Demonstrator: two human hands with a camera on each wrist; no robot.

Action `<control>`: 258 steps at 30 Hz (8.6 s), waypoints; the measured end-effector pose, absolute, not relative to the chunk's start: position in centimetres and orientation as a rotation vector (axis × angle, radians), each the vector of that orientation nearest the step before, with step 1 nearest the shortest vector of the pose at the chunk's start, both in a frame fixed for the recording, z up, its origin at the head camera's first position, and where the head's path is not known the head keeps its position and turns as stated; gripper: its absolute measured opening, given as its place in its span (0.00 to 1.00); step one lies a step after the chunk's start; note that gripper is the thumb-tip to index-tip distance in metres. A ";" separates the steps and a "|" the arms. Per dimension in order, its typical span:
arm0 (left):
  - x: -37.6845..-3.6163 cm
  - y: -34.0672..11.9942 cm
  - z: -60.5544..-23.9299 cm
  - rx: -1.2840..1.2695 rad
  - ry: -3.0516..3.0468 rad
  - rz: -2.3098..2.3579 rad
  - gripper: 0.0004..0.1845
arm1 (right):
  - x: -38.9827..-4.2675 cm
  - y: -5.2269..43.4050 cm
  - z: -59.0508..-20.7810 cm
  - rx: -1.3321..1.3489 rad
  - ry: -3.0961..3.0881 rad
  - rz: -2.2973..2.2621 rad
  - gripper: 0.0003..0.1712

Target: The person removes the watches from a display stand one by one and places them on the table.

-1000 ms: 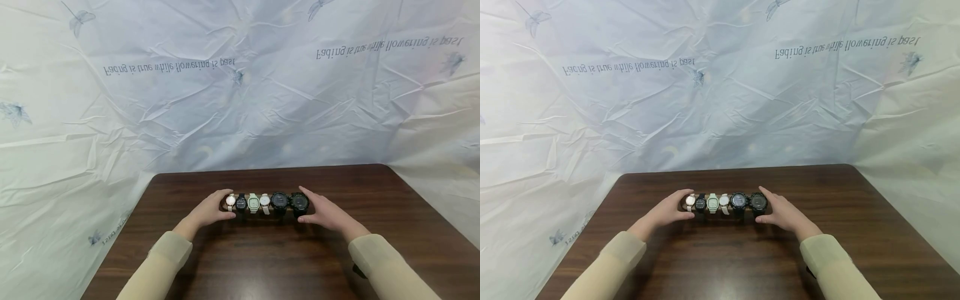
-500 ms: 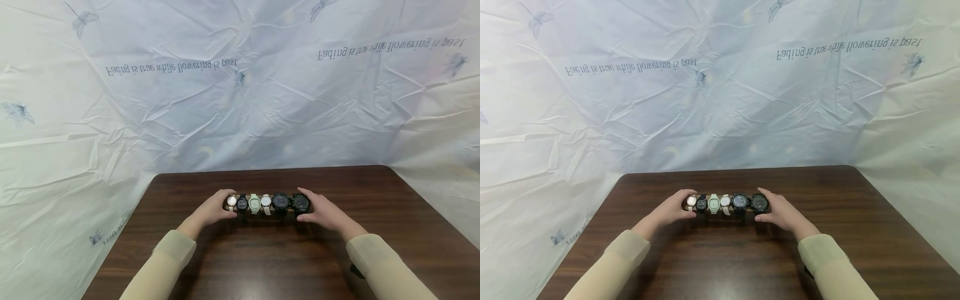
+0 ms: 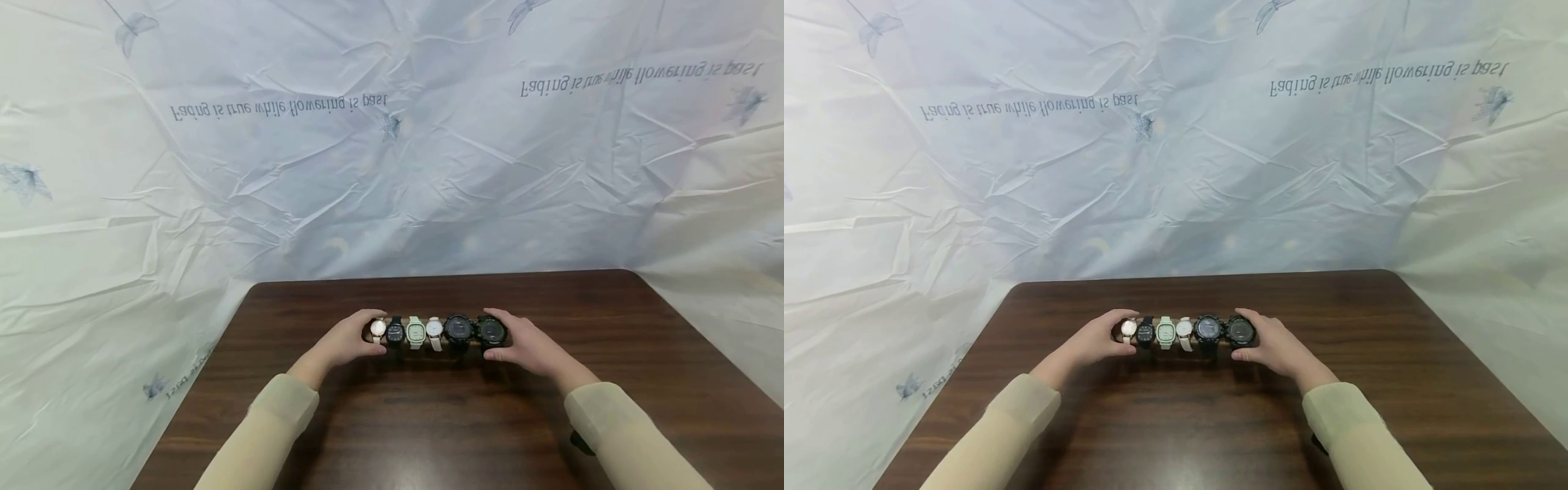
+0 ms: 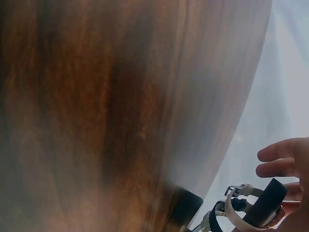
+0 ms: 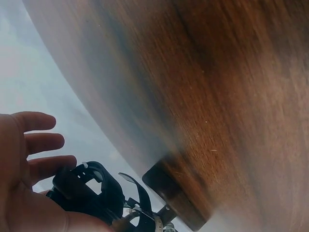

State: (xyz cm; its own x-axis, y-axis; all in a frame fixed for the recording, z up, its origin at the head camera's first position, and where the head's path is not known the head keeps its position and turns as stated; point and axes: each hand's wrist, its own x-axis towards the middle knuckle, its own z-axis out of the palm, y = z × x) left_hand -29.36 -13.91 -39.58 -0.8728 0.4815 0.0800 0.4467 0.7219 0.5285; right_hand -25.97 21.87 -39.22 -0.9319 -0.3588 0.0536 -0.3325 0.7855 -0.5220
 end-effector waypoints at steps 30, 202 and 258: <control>-29.2 -14.7 -39.2 0.754 2.880 0.827 0.36 | -25.8 21.7 -39.4 -0.492 2.895 -0.871 0.47; -22.7 -15.2 -43.4 0.835 2.702 1.094 0.23 | -26.6 21.2 -39.4 -0.446 2.904 -0.925 0.48; -23.8 -16.3 -41.7 0.775 2.956 1.074 0.29 | -26.1 21.1 -39.3 -0.468 2.902 -0.958 0.48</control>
State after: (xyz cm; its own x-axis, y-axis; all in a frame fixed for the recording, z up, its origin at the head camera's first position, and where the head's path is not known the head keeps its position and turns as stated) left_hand -23.80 -16.28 -41.66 -0.8811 0.4033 0.2468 0.4677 0.6666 0.5804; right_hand -26.14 21.10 -39.34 -0.9530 -0.2995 0.0464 -0.2682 0.7624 -0.5890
